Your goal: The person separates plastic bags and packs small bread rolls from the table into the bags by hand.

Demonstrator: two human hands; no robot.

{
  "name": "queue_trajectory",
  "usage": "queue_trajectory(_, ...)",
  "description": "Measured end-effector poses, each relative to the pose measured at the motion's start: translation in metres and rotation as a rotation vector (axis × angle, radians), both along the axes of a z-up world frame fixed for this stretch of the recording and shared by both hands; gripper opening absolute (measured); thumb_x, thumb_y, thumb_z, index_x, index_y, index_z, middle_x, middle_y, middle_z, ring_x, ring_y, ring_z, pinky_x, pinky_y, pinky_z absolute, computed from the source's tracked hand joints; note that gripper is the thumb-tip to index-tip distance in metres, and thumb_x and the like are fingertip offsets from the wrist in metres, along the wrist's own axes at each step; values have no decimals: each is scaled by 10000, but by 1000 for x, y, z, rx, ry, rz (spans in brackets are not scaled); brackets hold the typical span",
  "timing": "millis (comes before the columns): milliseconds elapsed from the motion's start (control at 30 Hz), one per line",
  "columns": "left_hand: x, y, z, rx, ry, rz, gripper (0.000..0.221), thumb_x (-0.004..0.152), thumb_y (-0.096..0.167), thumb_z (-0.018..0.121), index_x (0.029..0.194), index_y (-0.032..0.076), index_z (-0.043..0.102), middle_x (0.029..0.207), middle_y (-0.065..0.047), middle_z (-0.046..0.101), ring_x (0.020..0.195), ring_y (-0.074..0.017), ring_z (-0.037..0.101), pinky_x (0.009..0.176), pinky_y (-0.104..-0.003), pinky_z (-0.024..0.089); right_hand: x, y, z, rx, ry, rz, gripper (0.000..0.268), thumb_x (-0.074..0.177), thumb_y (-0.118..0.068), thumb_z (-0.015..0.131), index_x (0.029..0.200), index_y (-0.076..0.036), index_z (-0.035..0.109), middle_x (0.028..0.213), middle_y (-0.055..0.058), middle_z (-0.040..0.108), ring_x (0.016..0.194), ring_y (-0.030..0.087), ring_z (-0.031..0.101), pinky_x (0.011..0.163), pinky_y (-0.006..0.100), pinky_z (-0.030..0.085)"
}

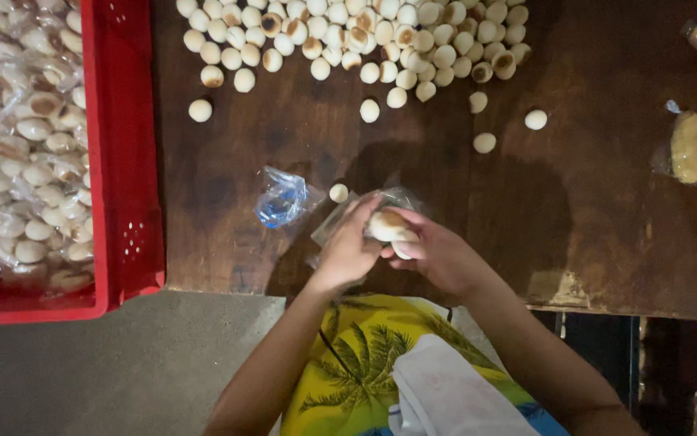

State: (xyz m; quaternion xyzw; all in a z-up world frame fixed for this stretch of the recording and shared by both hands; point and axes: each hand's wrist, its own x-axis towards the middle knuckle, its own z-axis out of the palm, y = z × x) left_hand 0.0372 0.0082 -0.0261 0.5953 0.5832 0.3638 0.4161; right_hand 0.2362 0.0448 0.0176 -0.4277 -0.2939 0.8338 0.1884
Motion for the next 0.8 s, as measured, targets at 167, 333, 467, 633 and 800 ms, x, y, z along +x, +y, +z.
queue_trajectory(167, -12, -1, 15, -65, 176, -38, 695, 804, 43, 699, 1467, 78, 492, 1492, -128, 542, 1382, -300, 525, 1176, -403, 391, -12, -5, 3, -8, 42, -37, 718, 895, -85, 657, 1544, -143, 355, 1431, 71, 535, 1173, 233, 643, 976, 382, 543)
queue_trajectory(333, -23, 3, 35, -41, 150, -91, 769, 743, -47, 637, 1491, 79, 506, 1551, -99, 493, 1397, -335, 537, 1142, -429, 457, -20, -14, -6, 504, -246, 157, 661, 906, -154, 673, 1512, -142, 411, 1276, 98, 692, 1119, 213, 701, 890, 366, 634)
queue_trajectory(467, -35, 14, 60, -172, 407, -129, 725, 752, 36, 728, 1439, 86, 501, 1573, -93, 431, 1240, -339, 600, 1052, -428, 497, -30, -10, -29, 1377, -682, 421, 299, 824, -191, 810, 1057, -103, 646, 963, 119, 713, 828, 289, 693, 704, 387, 545)
queue_trajectory(633, -50, 7, 49, -528, 725, -305, 435, 958, 482, 745, 1310, 238, 669, 1182, -93, 769, 1039, -240, 748, 934, -412, 587, -14, 3, -33, 951, -656, 364, 139, 912, -128, 718, 890, -48, 606, 761, 151, 644, 609, 277, 608, 605, 386, 500)
queue_trajectory(800, -55, 0, 34, -190, 194, -422, 532, 810, 226, 767, 1310, 172, 593, 1173, -101, 722, 1007, -274, 719, 849, -414, 567, -13, 26, -3, 693, -372, 447, 91, 921, -161, 646, 939, -102, 579, 810, 19, 723, 663, 163, 705, 609, 311, 575)
